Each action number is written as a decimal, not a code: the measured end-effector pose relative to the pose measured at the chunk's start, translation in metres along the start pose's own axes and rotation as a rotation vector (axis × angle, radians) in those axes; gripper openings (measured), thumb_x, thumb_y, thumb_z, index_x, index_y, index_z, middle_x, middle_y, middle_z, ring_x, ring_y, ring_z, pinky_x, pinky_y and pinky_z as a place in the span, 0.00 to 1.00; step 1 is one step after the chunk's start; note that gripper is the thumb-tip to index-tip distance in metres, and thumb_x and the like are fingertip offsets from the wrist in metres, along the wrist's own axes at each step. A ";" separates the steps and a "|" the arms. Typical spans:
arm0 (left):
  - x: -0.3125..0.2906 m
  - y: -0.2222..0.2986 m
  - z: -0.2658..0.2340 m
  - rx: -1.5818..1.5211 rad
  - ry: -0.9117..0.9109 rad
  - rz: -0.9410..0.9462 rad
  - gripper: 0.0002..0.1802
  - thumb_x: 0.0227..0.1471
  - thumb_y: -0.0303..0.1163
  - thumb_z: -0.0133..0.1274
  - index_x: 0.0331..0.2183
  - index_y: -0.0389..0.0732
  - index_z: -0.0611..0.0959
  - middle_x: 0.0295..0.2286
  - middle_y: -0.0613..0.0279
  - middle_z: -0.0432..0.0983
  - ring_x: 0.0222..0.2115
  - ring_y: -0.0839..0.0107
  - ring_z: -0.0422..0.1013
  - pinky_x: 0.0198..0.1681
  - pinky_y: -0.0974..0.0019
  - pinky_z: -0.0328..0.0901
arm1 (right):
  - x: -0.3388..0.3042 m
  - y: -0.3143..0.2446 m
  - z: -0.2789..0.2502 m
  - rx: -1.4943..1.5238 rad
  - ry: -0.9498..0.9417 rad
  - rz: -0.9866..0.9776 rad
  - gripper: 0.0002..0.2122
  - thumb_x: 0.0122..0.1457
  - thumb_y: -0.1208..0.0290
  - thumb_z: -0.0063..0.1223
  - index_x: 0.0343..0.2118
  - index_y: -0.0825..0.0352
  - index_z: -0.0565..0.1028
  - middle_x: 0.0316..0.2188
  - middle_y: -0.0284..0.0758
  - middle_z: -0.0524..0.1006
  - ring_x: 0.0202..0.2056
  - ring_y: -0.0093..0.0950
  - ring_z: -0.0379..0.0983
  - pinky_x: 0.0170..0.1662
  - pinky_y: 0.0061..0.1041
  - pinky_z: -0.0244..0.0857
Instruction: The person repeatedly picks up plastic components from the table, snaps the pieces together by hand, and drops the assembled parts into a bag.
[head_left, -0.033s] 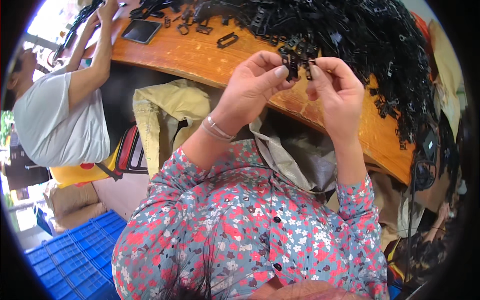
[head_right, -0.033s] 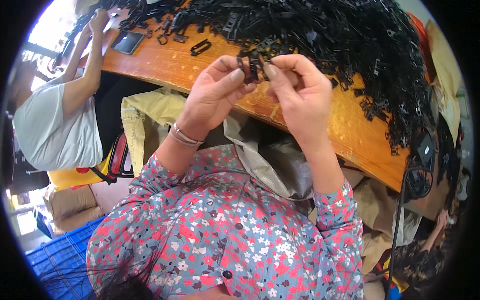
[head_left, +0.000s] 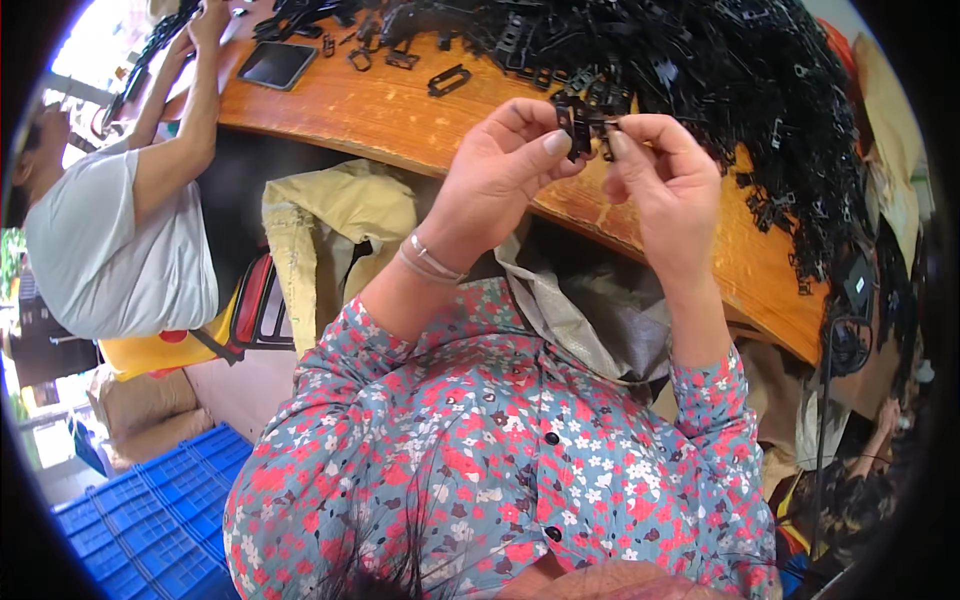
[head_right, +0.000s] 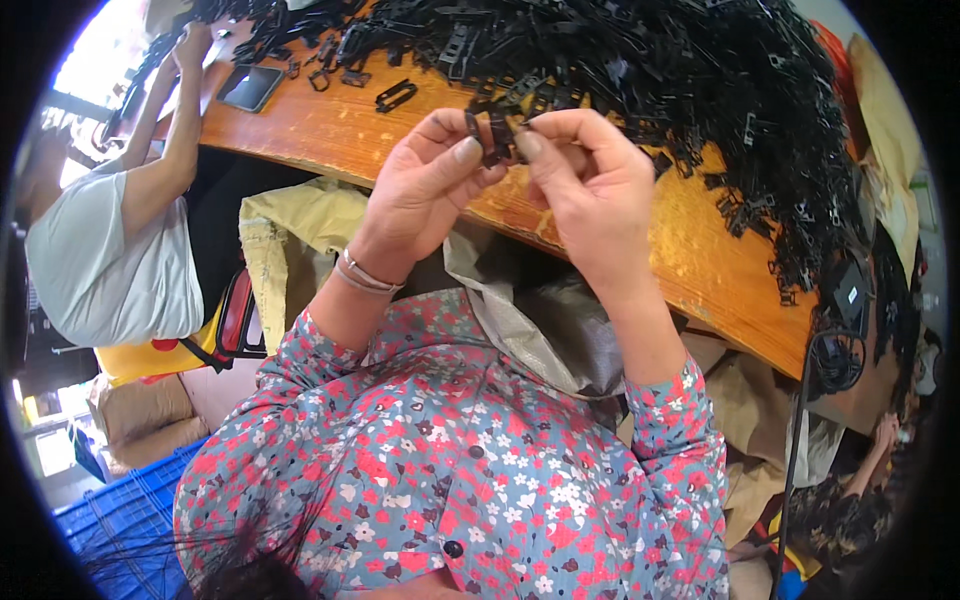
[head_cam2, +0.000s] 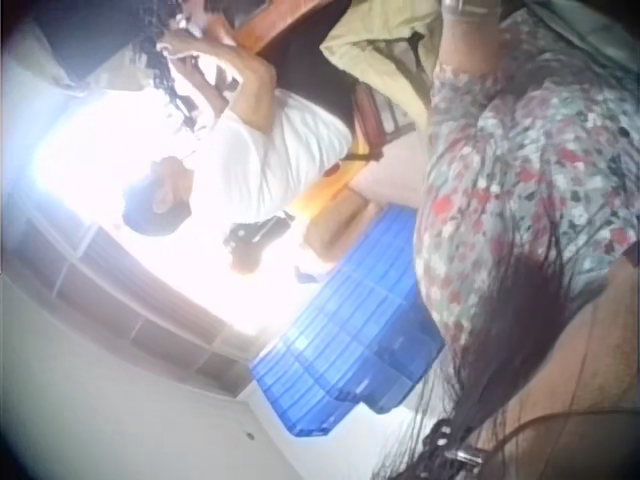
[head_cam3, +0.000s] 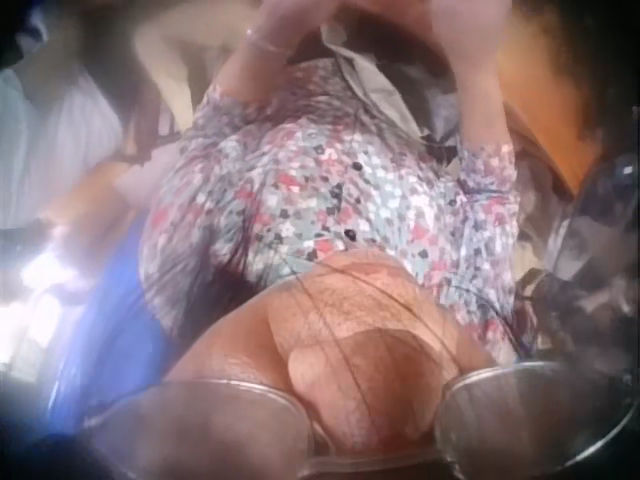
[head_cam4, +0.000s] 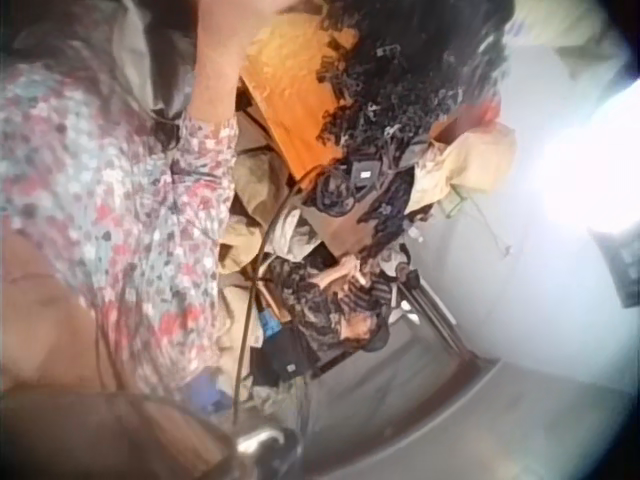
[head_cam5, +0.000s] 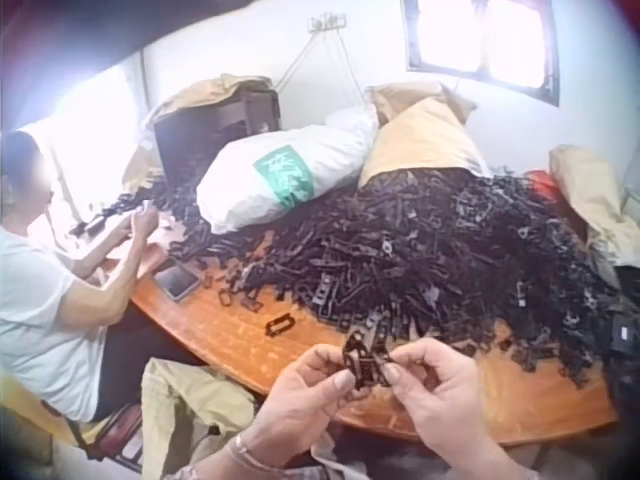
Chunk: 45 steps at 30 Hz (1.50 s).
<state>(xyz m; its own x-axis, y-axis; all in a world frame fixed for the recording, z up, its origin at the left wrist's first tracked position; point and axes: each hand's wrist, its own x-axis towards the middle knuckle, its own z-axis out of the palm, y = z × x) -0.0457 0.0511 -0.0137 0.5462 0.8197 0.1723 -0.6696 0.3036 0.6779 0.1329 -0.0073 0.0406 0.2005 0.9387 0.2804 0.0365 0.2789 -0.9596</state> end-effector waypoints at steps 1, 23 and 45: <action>0.000 0.002 0.004 0.013 0.007 0.060 0.12 0.65 0.26 0.57 0.48 0.39 0.77 0.46 0.61 0.79 0.47 0.70 0.76 0.53 0.64 0.74 | -0.001 0.000 0.002 0.009 -0.038 0.064 0.04 0.64 0.78 0.62 0.39 0.71 0.79 0.26 0.27 0.80 0.25 0.13 0.74 0.27 0.14 0.66; -0.022 -0.015 0.038 0.726 0.072 0.037 0.22 0.70 0.28 0.50 0.61 0.30 0.72 0.49 0.59 0.79 0.44 0.77 0.76 0.48 0.71 0.74 | -0.013 0.027 -0.015 -0.132 -0.110 0.144 0.06 0.60 0.76 0.65 0.36 0.72 0.80 0.25 0.23 0.77 0.26 0.11 0.69 0.28 0.15 0.64; -0.012 -0.017 0.070 0.646 -0.108 -0.245 0.18 0.74 0.30 0.41 0.58 0.38 0.78 0.29 0.70 0.78 0.22 0.88 0.68 0.27 0.81 0.64 | -0.061 0.013 -0.044 0.405 -0.070 0.443 0.07 0.66 0.75 0.60 0.43 0.71 0.78 0.28 0.29 0.78 0.26 0.17 0.73 0.28 0.18 0.66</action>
<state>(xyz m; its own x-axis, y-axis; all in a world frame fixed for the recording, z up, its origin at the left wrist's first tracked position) -0.0052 0.0020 0.0226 0.7123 0.7018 0.0074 -0.1055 0.0967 0.9897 0.1644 -0.0700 0.0096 0.0458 0.9905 -0.1298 -0.4140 -0.0995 -0.9048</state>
